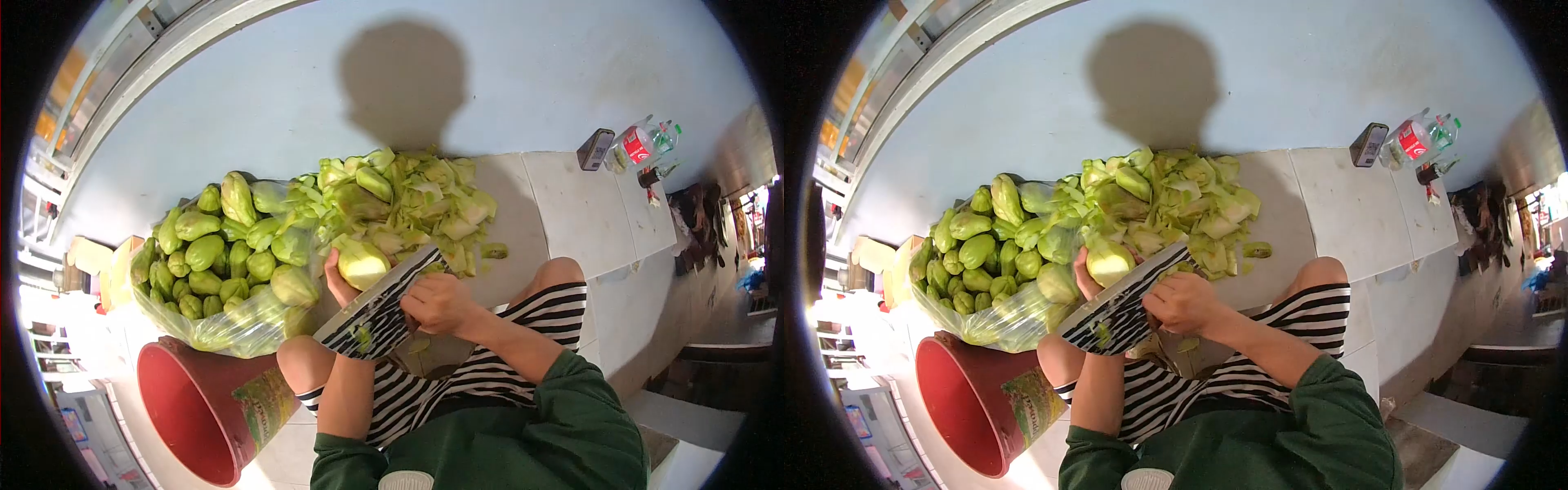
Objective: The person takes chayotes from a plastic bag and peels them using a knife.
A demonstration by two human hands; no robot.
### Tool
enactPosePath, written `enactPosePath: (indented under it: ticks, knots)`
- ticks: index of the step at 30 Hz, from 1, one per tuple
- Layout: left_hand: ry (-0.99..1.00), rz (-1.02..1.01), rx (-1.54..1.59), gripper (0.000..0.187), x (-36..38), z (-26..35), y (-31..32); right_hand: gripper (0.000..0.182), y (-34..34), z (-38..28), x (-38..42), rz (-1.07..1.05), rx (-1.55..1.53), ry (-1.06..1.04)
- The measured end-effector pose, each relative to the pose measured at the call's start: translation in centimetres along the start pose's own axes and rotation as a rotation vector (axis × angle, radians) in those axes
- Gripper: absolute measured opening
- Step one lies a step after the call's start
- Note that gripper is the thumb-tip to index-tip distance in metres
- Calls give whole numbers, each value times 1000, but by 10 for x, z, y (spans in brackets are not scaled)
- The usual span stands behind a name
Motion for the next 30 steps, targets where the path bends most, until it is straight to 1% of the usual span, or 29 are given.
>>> enactPosePath:
  ticks: [3,6,10,12,13,14,15,17,18,19,20,21,22,23,24,26,30]
  knots:
    - [9,-9,52,48,0,-7,4,15,3,2,2,-52,13,11]
    - [19,47,39,47,3,-10,9,17,4,1,3,-6,25,7]
    - [-15,46,74,46,-2,-11,-3,17,6,3,3,-34,49,15]
    - [-39,5,103,45,-5,-10,-6,18,9,7,6,-54,60,21]
    - [-39,6,102,45,-4,-10,-3,20,13,16,8,-95,-17,104]
    - [15,65,106,48,-2,-9,-3,22,16,24,10,-136,-95,187]
    - [71,122,110,51,4,-6,2,22,15,31,12,-137,-97,185]
    - [71,117,130,51,9,-3,14,25,21,58,17,-275,-134,476]
    - [64,116,153,52,8,-3,18,25,18,58,14,-271,-128,473]
    - [59,76,106,48,5,-2,14,25,12,51,11,-258,-180,348]
    - [59,79,113,48,3,2,2,25,6,42,10,-249,-235,226]
    - [-26,-1,106,46,-2,3,-7,25,3,36,7,-253,-234,223]
    - [-110,-82,95,45,-3,2,-5,25,-4,24,-1,-145,-204,154]
    - [-26,11,112,43,-7,0,-12,26,-9,14,-3,-35,-176,93]
    - [-29,17,104,43,-6,-1,-13,26,-7,11,0,-33,-181,102]
    - [-63,-95,49,42,-5,-4,-9,28,-5,7,3,7,-95,67]
    - [-78,-56,144,41,-2,-6,-10,30,-1,17,11,-50,-87,140]
Point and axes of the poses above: each hand's wrist, its own x-axis away from the middle knuckle, its own y-axis out of the palm, z = x × y, the point moved 5 cm from there along -x, towards the middle knuckle, and after that the axes turned 15 degrees about x, right-handed, at the moved point
